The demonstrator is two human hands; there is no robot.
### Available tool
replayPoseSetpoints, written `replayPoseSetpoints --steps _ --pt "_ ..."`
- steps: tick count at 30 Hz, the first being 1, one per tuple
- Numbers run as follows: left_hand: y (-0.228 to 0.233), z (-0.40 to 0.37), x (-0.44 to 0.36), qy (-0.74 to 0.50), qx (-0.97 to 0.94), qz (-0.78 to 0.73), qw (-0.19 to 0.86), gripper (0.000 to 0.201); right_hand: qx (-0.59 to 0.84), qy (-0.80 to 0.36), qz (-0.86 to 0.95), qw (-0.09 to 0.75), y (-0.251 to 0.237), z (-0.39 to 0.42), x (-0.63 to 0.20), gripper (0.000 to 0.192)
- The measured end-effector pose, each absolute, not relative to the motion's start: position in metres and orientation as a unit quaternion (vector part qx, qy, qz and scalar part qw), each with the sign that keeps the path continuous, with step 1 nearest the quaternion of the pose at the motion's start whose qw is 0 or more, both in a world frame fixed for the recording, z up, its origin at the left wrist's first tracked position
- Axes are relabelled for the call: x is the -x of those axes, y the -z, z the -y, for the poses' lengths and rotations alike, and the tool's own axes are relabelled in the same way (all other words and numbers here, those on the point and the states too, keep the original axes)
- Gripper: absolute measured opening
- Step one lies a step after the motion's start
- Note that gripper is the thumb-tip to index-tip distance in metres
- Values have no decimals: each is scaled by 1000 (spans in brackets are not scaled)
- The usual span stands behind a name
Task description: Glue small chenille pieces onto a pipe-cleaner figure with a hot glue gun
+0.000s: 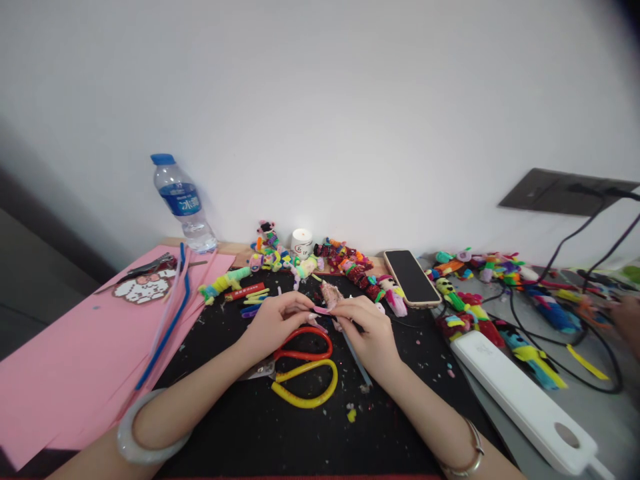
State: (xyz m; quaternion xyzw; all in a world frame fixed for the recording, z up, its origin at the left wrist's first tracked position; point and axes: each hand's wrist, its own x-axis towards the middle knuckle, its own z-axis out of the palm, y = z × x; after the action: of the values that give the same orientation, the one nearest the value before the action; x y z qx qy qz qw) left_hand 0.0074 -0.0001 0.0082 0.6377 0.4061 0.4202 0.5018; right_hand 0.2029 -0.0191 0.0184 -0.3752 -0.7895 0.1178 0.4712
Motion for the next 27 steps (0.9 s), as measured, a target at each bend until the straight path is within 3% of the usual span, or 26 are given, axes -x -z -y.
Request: replayPoseSetpoints --steps 18,27 --pt "-5 -3 -7 -445 -574 -393 564 12 372 -152 791 462 -18 21 -202 29" --pt "-10 2 -14 -402 -527 -382 645 24 405 -168 780 447 -13 20 -202 19"
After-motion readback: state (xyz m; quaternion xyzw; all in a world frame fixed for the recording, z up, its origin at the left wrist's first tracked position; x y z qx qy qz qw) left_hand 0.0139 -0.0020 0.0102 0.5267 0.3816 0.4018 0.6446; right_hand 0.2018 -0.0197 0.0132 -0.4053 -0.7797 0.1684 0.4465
